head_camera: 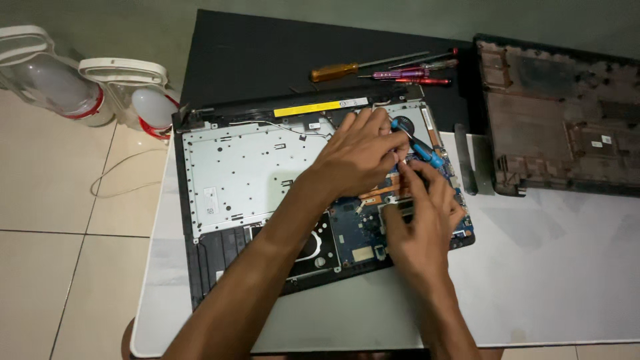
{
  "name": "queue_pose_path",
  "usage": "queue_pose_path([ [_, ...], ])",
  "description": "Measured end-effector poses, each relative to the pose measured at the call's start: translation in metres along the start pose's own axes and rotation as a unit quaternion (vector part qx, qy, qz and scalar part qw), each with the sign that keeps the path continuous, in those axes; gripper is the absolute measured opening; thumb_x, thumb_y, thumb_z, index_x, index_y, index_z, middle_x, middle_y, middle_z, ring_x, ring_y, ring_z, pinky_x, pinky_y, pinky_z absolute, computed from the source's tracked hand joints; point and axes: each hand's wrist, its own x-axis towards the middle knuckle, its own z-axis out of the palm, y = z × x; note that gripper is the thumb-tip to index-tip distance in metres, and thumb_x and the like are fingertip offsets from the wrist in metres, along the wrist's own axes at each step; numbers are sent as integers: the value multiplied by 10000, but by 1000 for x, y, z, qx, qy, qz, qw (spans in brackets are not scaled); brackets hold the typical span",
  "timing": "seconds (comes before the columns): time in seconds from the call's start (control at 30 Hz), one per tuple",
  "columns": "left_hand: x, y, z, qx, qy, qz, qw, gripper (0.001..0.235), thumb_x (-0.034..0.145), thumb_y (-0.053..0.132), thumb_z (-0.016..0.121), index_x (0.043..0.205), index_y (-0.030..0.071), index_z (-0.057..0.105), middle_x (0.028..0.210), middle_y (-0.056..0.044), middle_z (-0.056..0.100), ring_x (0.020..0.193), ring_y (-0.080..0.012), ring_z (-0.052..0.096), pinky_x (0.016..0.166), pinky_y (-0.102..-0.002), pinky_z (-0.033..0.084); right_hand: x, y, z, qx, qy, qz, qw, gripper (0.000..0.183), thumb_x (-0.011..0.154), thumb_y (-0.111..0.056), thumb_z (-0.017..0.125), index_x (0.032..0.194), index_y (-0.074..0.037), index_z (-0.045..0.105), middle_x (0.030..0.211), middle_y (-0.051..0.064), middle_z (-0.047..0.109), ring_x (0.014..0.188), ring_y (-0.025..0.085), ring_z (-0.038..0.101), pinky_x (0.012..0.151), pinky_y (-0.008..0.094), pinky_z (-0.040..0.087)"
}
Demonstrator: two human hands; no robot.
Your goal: The person disassembles a laptop by removing screws from the cooling fan and heat sink using a screwdriver. They detach the fan and heat sink assembly from the motherboard and set it aside.
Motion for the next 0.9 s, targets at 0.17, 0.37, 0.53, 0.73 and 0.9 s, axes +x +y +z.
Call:
queue_pose_path([
  [0.17,0,2,0,18,12,4,1000,119,1092,347,577,1115,252,646,1139,-3,402,1129,-304,484,995,-473,354,2,-1,-4,11,-3,-9,1000,728,934,-106,718,1643,45,645,1643,284,543,1611,550,387,1267,731,104],
  [0.37,-1,3,-15,-14,-10,8,1000,121,1088,298,547,1038,258,650,1145,-20,434,1118,-330,504,980,-495,366,2,7,4,-20,6,-35,999,650,929,-107,782,1574,-75,709,1685,237,550,1617,544,402,1243,736,152],
  [0.53,0,-4,-31,-176,14,-7,984,113,1096,231,536,1092,247,648,1175,-54,509,1189,-407,583,1049,-552,445,-7,17,-2,43,60,-48,996,610,892,-9,790,1482,-158,737,1679,153,620,1595,467,531,1263,674,258],
  [0.73,-5,-7,-41,-253,111,6,961,232,1037,62,546,1160,168,713,1160,-129,620,1189,-469,668,1064,-582,537,15,17,-34,240,145,-40,959,513,947,171,588,1447,72,646,1436,326,664,1247,443,696,1091,513,615],
  [0.9,-13,-26,-40,44,151,-48,986,62,987,199,694,1037,227,669,1054,-51,608,1105,-376,634,919,-549,449,99,13,-73,-121,-74,-202,969,152,1077,-293,877,1112,-156,933,981,111,803,1038,403,781,970,532,544],
])
